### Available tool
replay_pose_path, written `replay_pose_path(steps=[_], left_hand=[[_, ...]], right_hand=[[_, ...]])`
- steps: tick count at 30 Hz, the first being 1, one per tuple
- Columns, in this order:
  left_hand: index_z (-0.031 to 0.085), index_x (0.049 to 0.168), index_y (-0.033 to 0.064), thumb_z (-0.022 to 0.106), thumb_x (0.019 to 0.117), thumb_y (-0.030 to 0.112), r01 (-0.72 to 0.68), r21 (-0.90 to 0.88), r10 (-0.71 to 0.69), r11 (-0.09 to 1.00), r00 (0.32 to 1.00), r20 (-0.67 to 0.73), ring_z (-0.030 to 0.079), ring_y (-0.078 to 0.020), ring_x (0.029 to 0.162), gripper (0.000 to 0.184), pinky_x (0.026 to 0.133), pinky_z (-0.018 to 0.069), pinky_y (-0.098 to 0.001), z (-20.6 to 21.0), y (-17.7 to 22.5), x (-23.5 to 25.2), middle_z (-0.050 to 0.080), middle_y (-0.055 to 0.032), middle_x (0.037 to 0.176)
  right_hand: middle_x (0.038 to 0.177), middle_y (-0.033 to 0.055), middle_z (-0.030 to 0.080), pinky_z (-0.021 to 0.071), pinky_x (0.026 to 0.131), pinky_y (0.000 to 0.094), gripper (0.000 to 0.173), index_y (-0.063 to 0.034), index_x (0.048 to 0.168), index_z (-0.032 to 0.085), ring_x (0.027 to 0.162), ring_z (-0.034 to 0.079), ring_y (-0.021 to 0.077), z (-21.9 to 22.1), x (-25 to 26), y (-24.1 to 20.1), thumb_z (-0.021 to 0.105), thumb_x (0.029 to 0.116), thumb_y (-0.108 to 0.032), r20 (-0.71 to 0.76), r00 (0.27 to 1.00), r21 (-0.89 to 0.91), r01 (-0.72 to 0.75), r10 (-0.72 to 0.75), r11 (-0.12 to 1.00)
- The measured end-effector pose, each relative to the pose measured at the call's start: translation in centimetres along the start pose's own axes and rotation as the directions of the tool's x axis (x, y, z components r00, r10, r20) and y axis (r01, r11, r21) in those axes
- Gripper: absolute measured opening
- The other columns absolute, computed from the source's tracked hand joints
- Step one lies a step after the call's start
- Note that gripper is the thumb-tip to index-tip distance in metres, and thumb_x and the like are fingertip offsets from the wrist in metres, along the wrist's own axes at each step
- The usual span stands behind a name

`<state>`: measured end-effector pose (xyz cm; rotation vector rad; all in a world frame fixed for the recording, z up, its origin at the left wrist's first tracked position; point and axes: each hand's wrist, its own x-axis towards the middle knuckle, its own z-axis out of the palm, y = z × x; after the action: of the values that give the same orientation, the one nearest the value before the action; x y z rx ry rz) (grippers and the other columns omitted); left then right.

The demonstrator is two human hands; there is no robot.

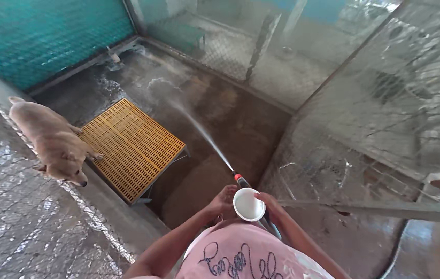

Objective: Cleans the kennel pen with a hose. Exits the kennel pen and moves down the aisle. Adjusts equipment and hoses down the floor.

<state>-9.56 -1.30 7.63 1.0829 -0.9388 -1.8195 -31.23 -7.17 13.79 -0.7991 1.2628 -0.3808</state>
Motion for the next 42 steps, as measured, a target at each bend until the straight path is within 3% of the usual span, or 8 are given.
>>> replay_pose_path(steps=[2,4,9,11,15,22,31,42], left_hand=[[0.031,0.150,-0.0075,0.087,0.0684,0.012,-0.243,0.095,0.235,0.965,0.968,0.087,0.056,-0.0212,0.130,0.101,0.106,0.0502,-0.0373,0.7,-0.3,-0.8,0.049,-0.0209,0.148],[0.024,0.152,-0.0129,0.092,0.0666,0.014,-0.363,0.160,0.346,0.918,0.930,0.126,0.052,-0.0208,0.137,0.113,0.115,0.0441,-0.0344,2.0,0.5,-1.1,0.046,-0.0247,0.151],[0.035,0.146,-0.0140,0.097,0.0580,0.018,-0.439,0.185,0.460,0.879,0.884,-0.085,0.061,-0.0152,0.126,0.112,0.111,0.0482,-0.0322,3.9,0.5,-0.3,0.062,-0.0196,0.136],[0.037,0.144,-0.0141,0.097,0.0569,0.015,-0.435,0.186,0.467,0.881,0.862,-0.197,0.061,-0.0157,0.125,0.110,0.110,0.0493,-0.0330,3.0,0.6,-0.3,0.061,-0.0195,0.136],[0.036,0.147,-0.0115,0.095,0.0586,0.011,-0.236,0.398,0.416,0.886,0.782,-0.463,0.060,-0.0228,0.129,0.109,0.111,0.0491,-0.0367,-3.7,2.8,0.3,0.058,-0.0230,0.139],[0.040,0.151,-0.0004,0.095,0.0700,0.029,0.344,0.623,0.215,0.703,0.732,-0.647,0.055,-0.0391,0.133,0.102,0.113,0.0440,-0.0538,-17.3,7.0,6.1,0.055,-0.0274,0.142],[0.036,0.152,0.0013,0.096,0.0687,0.024,0.392,0.612,0.255,0.687,0.658,-0.708,0.053,-0.0468,0.131,0.105,0.108,0.0450,-0.0619,-21.9,10.2,13.5,0.052,-0.0310,0.142],[0.035,0.153,-0.0015,0.095,0.0701,0.027,0.491,0.611,0.193,0.621,0.660,-0.726,0.051,-0.0506,0.132,0.106,0.108,0.0428,-0.0654,-22.7,13.7,15.6,0.050,-0.0342,0.143]], right_hand=[[0.103,0.0137,0.073,0.0606,0.080,0.0366,0.037,0.0036,0.126,0.062,0.089,0.071,0.0176,-0.3,0.4,0.6,0.053,0.1032,-0.023,0.001,1.000,0.048,0.005,-0.005,0.999],[0.101,0.0134,0.073,0.0611,0.078,0.0366,0.035,0.0028,0.124,0.062,0.087,0.072,0.0180,-0.1,0.5,0.7,0.052,0.1042,-0.024,-0.008,1.000,0.080,-0.003,0.003,0.997],[0.106,0.0160,0.072,0.0599,0.080,0.0398,0.045,0.0024,0.126,0.062,0.091,0.071,0.0210,0.3,1.0,-0.1,0.044,0.1097,-0.036,-0.048,0.997,0.051,-0.055,0.057,0.997],[0.096,0.0115,0.070,0.0561,0.064,0.0340,0.048,-0.0008,0.123,0.064,0.076,0.066,0.0164,0.0,1.5,-0.2,0.042,0.1106,-0.041,-0.085,0.994,-0.037,-0.068,0.065,0.997],[0.118,0.0125,0.067,0.0500,0.062,0.0327,0.034,-0.0097,0.138,0.063,0.082,0.063,0.0172,-1.1,1.9,-1.7,0.058,0.1064,-0.019,-0.181,0.983,-0.157,-0.062,0.033,0.986],[0.109,0.0129,0.065,0.0454,0.054,0.0283,0.034,-0.0102,0.141,0.061,0.066,0.056,0.0134,-2.8,2.1,-1.8,0.054,0.1075,-0.009,-0.230,0.973,-0.249,-0.049,-0.010,0.967],[0.099,0.0107,0.065,0.0437,0.049,0.0253,0.033,-0.0093,0.139,0.062,0.057,0.053,0.0105,-3.2,1.2,-0.9,0.055,0.1068,-0.008,-0.265,0.964,-0.181,-0.074,0.024,0.981],[0.096,0.0112,0.063,0.0439,0.048,0.0247,0.034,-0.0081,0.140,0.062,0.055,0.051,0.0101,-3.7,0.4,0.6,0.052,0.1075,-0.006,-0.268,0.963,-0.201,-0.087,0.030,0.976]])
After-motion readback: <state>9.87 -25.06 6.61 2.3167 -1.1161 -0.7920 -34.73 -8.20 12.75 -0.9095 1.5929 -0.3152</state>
